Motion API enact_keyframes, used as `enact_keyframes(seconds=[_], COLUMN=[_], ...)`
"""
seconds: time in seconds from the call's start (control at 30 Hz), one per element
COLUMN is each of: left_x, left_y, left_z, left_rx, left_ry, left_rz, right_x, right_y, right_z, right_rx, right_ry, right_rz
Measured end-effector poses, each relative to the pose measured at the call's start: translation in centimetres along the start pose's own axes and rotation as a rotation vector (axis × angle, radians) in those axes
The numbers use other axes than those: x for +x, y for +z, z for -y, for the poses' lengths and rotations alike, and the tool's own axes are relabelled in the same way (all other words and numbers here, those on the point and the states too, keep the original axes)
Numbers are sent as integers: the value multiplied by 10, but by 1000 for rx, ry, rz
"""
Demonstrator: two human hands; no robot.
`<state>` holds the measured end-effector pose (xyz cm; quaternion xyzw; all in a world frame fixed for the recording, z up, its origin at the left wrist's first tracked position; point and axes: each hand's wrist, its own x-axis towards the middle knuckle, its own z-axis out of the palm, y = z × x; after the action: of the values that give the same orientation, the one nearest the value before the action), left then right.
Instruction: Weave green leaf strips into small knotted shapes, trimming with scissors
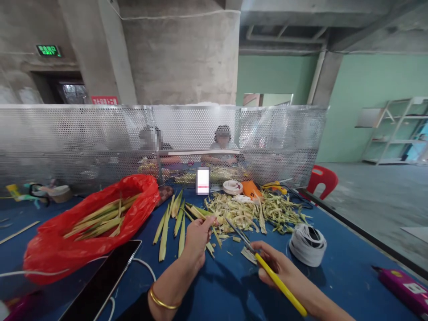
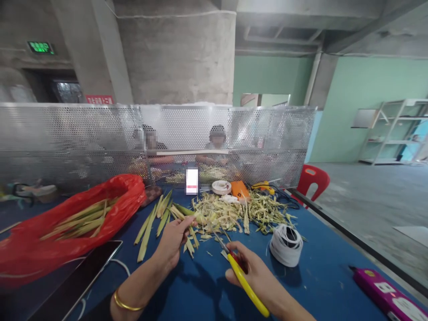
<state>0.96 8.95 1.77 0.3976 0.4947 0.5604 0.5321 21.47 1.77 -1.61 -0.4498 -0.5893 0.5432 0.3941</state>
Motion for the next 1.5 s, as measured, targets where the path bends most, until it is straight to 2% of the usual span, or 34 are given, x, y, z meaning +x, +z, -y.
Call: enact_keyframes(seconds=[0.17, 0.37, 0.67, 0.97, 1.3, 1.5], left_x=[-9, -15, -15, -18, -18, -19], left_y=[9, 15, 15, 16, 16, 15], left_z=[14, 25, 28, 25, 25, 25], left_rx=[40, 59, 84, 76, 38, 47], left_ry=[-65, -105, -99, -90, -97, -97], left_rz=[35, 82, 110, 120, 135, 131], right_x=[-4, -1, -1, 3, 8, 9], right_y=[9, 13, 19, 21, 22, 23], right_z=[9, 3, 6, -12, -25, -32], right_rx=[-51, -75, -82, -123, -126, -141], right_ry=[30, 27, 97, -70, -61, -46], right_rz=[30, -8, -75, -144, -116, -167])
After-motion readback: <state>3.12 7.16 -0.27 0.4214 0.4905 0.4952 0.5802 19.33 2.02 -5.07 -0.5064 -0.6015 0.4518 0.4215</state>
